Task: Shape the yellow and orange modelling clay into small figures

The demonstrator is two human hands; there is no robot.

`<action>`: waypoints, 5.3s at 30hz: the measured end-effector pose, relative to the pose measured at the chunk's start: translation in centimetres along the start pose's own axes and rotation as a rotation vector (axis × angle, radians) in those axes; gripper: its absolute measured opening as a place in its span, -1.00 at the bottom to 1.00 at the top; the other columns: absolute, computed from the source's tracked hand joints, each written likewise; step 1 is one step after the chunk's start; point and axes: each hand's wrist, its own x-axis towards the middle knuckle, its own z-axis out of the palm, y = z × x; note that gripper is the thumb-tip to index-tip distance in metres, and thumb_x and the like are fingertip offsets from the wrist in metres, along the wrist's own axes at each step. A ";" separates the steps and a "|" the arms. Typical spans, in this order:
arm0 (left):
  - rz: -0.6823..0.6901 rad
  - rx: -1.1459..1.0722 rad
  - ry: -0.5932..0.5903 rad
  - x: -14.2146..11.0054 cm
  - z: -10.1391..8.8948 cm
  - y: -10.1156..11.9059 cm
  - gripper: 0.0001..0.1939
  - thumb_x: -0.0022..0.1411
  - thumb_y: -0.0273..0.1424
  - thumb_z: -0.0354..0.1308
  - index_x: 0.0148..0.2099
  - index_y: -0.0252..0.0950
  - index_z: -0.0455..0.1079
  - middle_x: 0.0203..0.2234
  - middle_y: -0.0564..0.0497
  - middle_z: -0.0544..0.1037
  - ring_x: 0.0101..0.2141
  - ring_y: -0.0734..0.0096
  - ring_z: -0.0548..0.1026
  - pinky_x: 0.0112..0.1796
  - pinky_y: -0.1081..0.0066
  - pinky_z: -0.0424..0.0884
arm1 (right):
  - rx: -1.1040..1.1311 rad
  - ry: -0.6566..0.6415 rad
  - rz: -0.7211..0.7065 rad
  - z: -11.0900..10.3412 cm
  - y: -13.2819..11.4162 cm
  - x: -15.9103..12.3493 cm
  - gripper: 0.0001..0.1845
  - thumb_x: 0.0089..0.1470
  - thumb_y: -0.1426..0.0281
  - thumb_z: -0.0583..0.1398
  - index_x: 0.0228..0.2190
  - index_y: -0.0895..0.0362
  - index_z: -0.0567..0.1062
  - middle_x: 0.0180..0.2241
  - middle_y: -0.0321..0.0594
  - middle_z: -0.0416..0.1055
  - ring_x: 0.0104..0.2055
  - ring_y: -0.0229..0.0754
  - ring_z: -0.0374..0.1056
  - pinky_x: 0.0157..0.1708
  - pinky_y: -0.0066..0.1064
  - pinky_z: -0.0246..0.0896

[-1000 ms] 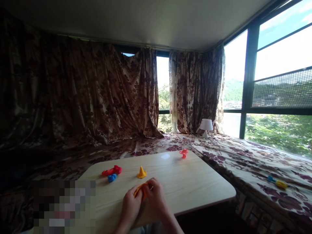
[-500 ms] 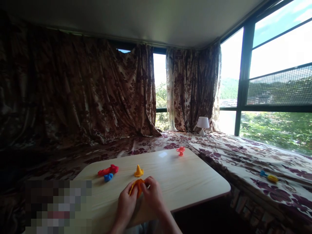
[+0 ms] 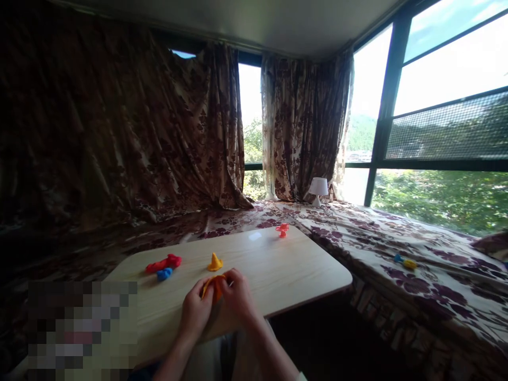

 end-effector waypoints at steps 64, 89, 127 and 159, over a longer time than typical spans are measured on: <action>0.036 -0.018 0.099 0.1 0.1 -0.9 -0.74 0.04 -0.42 0.01 -0.25 -0.37 0.45 -0.28 -0.24 0.55 -0.22 0.10 0.48 -0.14 0.18 0.34 | -0.015 -0.040 -0.056 0.0 0.2 -0.2 -0.87 -0.06 0.45 0.17 -0.59 0.18 0.46 -0.57 -0.33 0.32 -0.53 -0.32 0.21 -0.51 -0.50 0.13; -0.044 -0.319 0.044 -0.1 -0.1 -0.3 -0.63 -0.05 -0.37 0.16 -0.12 -0.29 0.42 -0.26 -0.10 0.48 -0.39 0.33 0.47 -0.36 0.35 0.42 | 0.113 0.040 -0.031 0.0 0.0 -0.2 -0.95 -0.06 0.40 0.17 -0.48 0.13 0.41 -0.50 -0.30 0.39 -0.47 -0.24 0.34 -0.53 -0.49 0.25; -0.457 -1.088 -0.452 -0.2 -1.6 2.2 -0.79 -0.02 -0.40 0.27 -0.26 -0.33 0.48 -0.34 -0.03 0.59 -0.28 0.29 0.53 -0.22 0.37 0.43 | 0.632 -0.041 0.322 -1.4 -1.3 -0.2 -0.65 -0.15 0.28 0.26 -0.24 0.10 0.54 -0.32 -0.25 0.50 -0.24 -0.15 0.36 -0.25 -0.41 0.24; -0.357 -0.534 -0.477 1.2 -2.8 2.4 -0.74 -0.09 -0.26 0.26 -0.33 -0.31 0.53 -0.53 0.03 0.55 -0.45 0.42 0.42 -0.37 0.48 0.29 | 0.631 -0.025 0.301 -0.9 -0.4 0.1 -0.70 -0.16 0.17 0.26 -0.61 0.17 0.44 -0.65 -0.38 0.29 -0.53 -0.29 0.21 -0.53 -0.51 0.09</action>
